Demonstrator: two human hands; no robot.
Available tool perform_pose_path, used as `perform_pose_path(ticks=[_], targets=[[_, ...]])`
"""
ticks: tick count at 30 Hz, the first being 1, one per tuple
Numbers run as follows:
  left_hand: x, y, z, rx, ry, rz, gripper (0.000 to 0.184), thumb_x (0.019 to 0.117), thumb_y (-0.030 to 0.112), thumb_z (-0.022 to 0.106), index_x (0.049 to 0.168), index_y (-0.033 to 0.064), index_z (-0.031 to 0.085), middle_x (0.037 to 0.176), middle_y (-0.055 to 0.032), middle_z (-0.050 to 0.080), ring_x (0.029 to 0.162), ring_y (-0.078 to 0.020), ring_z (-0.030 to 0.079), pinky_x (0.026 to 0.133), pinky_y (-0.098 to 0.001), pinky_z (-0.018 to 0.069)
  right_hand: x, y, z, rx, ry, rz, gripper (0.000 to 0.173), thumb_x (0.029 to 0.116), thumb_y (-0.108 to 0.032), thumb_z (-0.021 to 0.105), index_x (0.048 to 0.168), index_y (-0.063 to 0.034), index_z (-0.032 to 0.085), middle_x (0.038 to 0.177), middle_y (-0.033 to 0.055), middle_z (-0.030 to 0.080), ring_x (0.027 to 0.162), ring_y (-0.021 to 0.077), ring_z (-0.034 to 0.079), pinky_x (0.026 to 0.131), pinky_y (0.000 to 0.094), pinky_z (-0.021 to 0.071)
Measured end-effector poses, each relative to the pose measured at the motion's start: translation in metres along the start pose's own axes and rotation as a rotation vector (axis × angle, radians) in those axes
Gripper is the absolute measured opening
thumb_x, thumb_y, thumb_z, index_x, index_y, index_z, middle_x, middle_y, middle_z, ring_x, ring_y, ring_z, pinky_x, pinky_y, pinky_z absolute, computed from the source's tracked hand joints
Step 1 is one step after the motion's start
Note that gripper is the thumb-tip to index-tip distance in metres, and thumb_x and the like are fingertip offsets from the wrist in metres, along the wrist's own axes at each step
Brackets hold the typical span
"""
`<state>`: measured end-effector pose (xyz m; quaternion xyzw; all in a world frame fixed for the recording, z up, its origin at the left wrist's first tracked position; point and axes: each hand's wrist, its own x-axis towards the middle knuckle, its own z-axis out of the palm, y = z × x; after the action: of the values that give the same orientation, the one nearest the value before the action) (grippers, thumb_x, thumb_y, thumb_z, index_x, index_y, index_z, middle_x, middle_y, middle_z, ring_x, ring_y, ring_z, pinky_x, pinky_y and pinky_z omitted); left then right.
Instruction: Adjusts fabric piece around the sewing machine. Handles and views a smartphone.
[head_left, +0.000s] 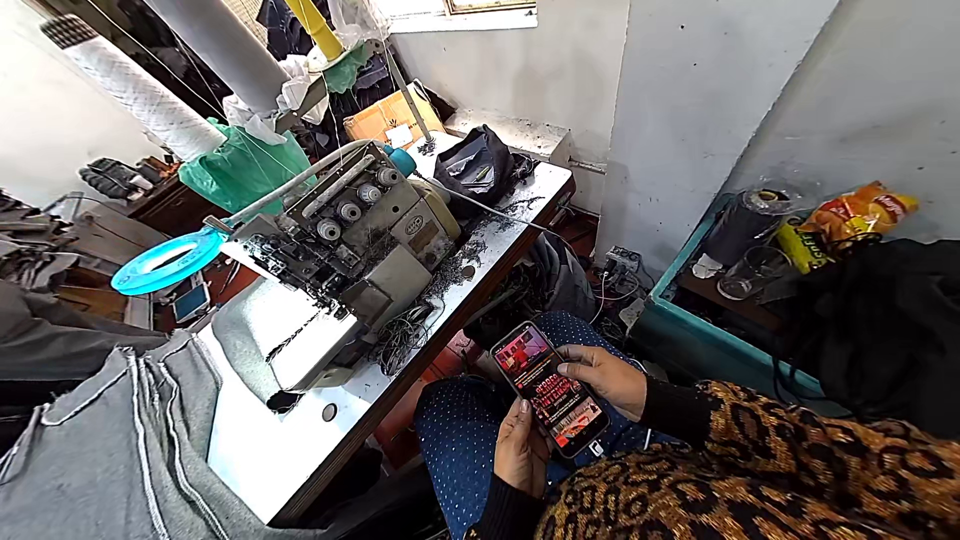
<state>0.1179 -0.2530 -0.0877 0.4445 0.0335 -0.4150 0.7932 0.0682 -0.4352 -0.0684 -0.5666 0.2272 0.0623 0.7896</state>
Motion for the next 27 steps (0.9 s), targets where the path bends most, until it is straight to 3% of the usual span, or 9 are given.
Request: perform_pose_path(ticks=[6,8,10,12,21,27], targets=[[0.0000,0.0001,0.0004,0.006,0.001,-0.001,0.037,0.1097,0.014,0.021,0.133,-0.0022,0.045,0.108,-0.0148,0.072,0.095,-0.0231,0.074,0.084,-0.0391,0.0618,-0.0021,-0.0023,-0.0007,-0.018,-0.020,0.023,0.040,0.0896,0.006,0.054,0.129,0.0007,0.055,0.106,0.0064,0.069,0.091,0.0083,0.068,0.082,0.0265,0.0564],[-0.0001,0.0001,0.0003,0.004,0.004,-0.002,0.037,0.1098,0.014,0.021,0.133,-0.0026,0.045,0.108,-0.0150,0.072,0.095,-0.0236,0.074,0.084,-0.0394,0.0617,-0.0007,-0.0005,-0.0010,-0.020,-0.018,0.018,0.040,0.0913,0.007,0.052,0.130,0.0010,0.055,0.108,0.0071,0.069,0.092,0.0083,0.068,0.084,0.0266,0.0564],[0.0004,-0.0006,-0.0002,0.002,0.004,-0.002,0.037,0.1096,0.014,0.021,0.133,-0.0024,0.045,0.107,-0.0147,0.073,0.095,-0.0233,0.074,0.084,-0.0391,0.0619,0.0004,0.0013,-0.0010,-0.007,-0.009,0.005,0.029,0.1016,0.001,0.049,0.129,0.0013,0.057,0.107,0.0068,0.069,0.092,0.0080,0.068,0.085,0.0265,0.0565],[0.0005,-0.0013,-0.0006,0.003,0.006,-0.004,0.038,0.1096,0.014,0.021,0.134,-0.0017,0.045,0.107,-0.0141,0.073,0.095,-0.0226,0.074,0.083,-0.0384,0.0619,0.0008,0.0028,-0.0014,-0.002,-0.002,-0.007,0.025,0.1058,-0.006,0.047,0.126,0.0012,0.058,0.105,0.0059,0.067,0.091,0.0077,0.067,0.085,0.0266,0.0560],[0.0007,-0.0020,-0.0011,-0.005,0.008,-0.011,0.038,0.1095,0.014,0.021,0.136,-0.0020,0.044,0.110,-0.0153,0.072,0.096,-0.0234,0.074,0.084,-0.0390,0.0618,0.0001,0.0015,-0.0024,-0.026,-0.028,0.031,0.045,0.0871,0.012,0.053,0.131,0.0016,0.054,0.109,0.0071,0.069,0.094,0.0079,0.068,0.084,0.0263,0.0561],[0.0006,-0.0023,-0.0005,-0.013,0.015,-0.011,0.038,0.1097,0.014,0.021,0.134,-0.0019,0.045,0.109,-0.0153,0.073,0.095,-0.0238,0.074,0.083,-0.0393,0.0619,-0.0010,0.0019,-0.0027,-0.017,-0.037,0.029,0.044,0.0867,0.010,0.052,0.130,0.0009,0.054,0.109,0.0070,0.069,0.094,0.0079,0.068,0.084,0.0263,0.0565]])
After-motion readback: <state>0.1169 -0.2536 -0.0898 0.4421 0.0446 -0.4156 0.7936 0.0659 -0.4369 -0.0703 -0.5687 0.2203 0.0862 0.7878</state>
